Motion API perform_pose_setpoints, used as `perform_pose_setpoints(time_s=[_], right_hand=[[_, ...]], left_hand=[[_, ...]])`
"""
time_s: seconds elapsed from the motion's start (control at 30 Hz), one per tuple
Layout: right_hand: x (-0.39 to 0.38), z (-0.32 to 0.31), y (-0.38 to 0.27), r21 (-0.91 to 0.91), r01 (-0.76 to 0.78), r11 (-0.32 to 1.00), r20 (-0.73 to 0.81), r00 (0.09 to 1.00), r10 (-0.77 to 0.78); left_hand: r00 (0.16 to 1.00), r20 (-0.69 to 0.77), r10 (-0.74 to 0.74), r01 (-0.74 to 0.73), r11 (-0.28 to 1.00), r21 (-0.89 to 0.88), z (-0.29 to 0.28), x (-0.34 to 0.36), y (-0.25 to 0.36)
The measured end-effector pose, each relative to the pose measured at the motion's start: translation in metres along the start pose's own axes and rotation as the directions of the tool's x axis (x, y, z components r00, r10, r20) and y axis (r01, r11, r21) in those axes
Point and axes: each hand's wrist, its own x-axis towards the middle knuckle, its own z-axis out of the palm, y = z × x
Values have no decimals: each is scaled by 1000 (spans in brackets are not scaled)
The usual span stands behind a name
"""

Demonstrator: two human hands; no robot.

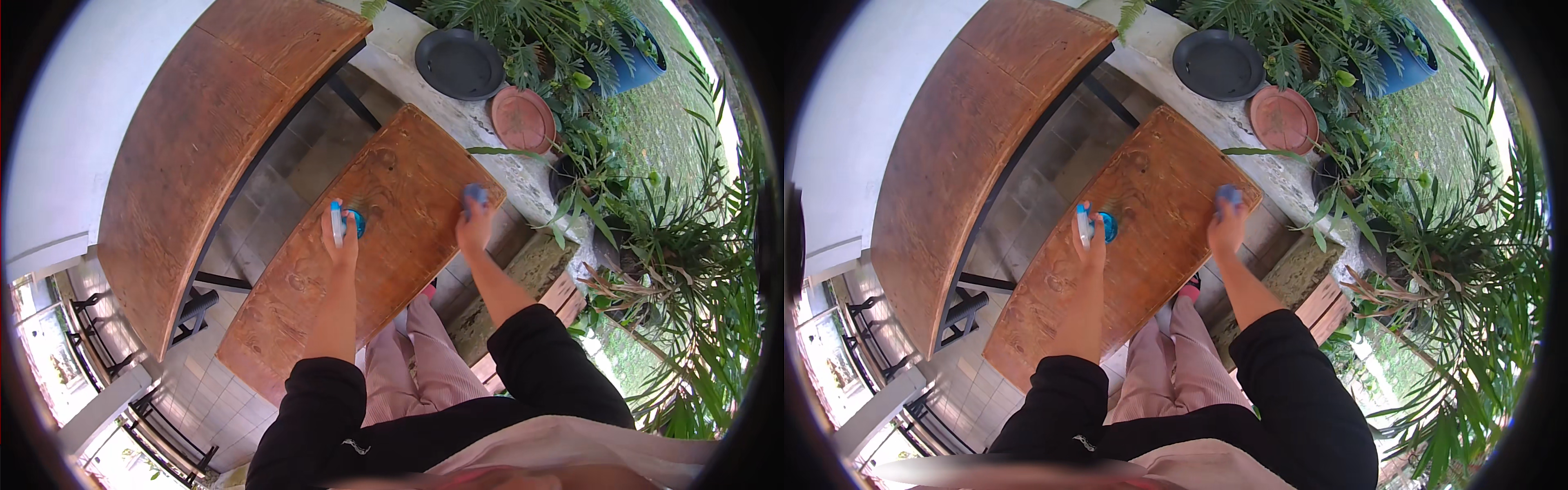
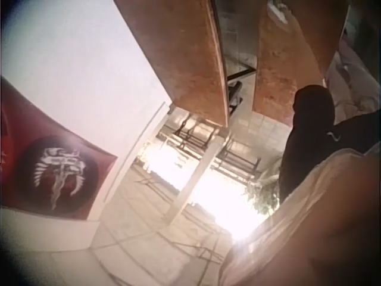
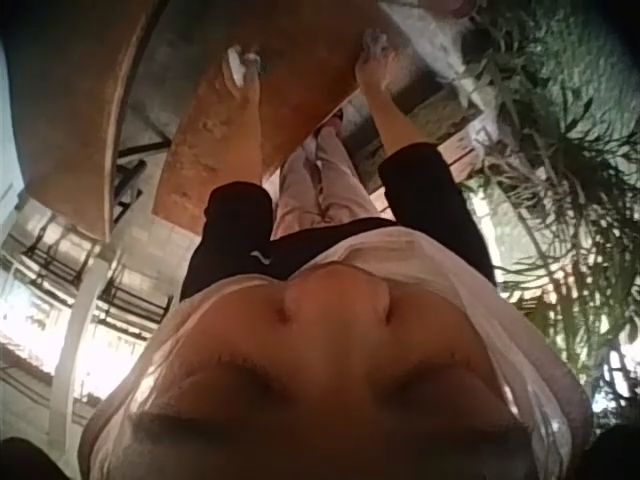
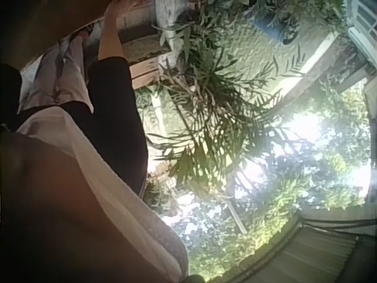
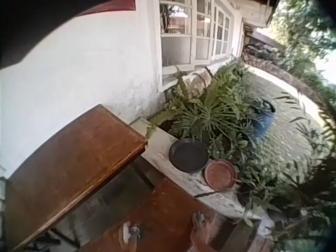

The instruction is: Spraying and wiping down outdoor wooden benches and tables.

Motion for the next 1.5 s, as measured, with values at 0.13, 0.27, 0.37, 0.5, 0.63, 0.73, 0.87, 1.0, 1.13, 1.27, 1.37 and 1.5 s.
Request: perform_pose_setpoints(time_s=[0.13,0.27,0.37,0.5,0.63,0.73,0.87,1.0,1.13,1.27,1.37,1.5], right_hand=[[-70,1,-42,157,462,873,619,643,-452],[-59,-8,-22,340,730,592,677,247,-694],[17,-12,-6,-37,684,729,616,590,-522],[76,-16,11,-135,-3,991,67,998,12],[36,3,-27,-77,148,986,48,988,-144],[-30,17,-66,73,435,897,514,754,-408],[-27,23,-62,434,794,425,595,101,-797],[81,-6,-77,208,721,661,665,391,-636],[140,15,-43,-4,119,993,208,971,-115],[87,38,-95,-49,155,987,225,964,-140],[12,52,-99,22,490,872,548,723,-420],[6,55,-111,326,695,641,674,305,-673]], left_hand=[[989,88,120,-140,949,282,-28,-1,-36],[964,196,181,-230,935,269,-20,2,-41],[951,267,157,-170,985,25,-37,7,-42],[947,320,38,-63,996,70,-24,6,-33],[945,313,91,-132,985,112,-29,7,-18],[906,423,-25,-84,968,237,-34,17,-6],[888,455,-70,-8,986,168,-29,18,-12],[862,507,-16,-138,954,265,-47,20,-14],[868,487,-95,15,986,165,-36,18,-24],[867,484,-119,-16,964,265,-52,19,-32],[860,506,-61,-65,972,226,-36,15,-37],[882,463,-85,11,987,160,-41,10,-43]])
